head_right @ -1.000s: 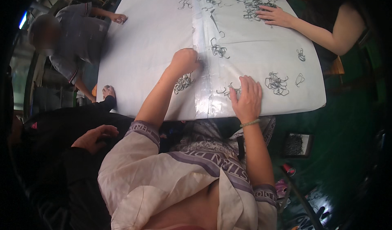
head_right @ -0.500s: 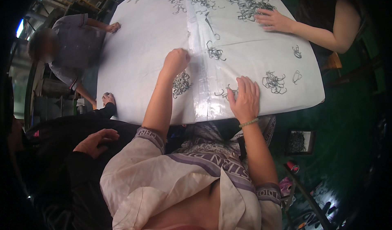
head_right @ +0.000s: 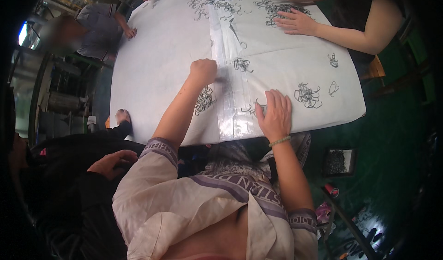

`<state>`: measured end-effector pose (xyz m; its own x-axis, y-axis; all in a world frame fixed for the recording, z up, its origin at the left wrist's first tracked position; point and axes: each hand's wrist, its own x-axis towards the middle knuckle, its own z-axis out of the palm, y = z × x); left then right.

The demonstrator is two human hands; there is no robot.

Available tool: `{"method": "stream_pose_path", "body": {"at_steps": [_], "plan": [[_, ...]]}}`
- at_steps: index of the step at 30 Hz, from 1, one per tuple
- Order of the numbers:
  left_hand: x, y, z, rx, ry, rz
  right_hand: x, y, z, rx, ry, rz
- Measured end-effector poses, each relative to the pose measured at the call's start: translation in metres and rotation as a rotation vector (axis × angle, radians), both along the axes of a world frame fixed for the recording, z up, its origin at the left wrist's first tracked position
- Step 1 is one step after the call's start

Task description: The person walks to a table and joins others to arrange small dark wire pieces into decorative patterns on a large white board. They pick up individual pieces and place them into clusters and shapes across the surface.

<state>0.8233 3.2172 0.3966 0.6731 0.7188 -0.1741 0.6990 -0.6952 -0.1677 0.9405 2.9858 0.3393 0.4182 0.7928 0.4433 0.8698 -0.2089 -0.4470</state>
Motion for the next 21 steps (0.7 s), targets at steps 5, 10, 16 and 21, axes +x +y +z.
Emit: {"method": "stream_pose_path", "body": {"at_steps": [5,10,16,21], "plan": [[0.027,0.015,0.0,0.017,-0.423,-0.08,-0.001,0.001,0.0,0.003,-0.012,-0.011],[0.07,0.045,-0.058,0.262,-0.811,-0.566,-0.001,0.001,-0.002,0.018,0.01,0.006],[0.084,0.035,-0.045,0.212,-0.423,-0.401,0.002,0.0,-0.002,0.023,-0.006,-0.007],[0.091,0.051,-0.04,0.197,-0.34,-0.422,-0.001,0.002,-0.001,0.024,-0.006,0.0]]}}
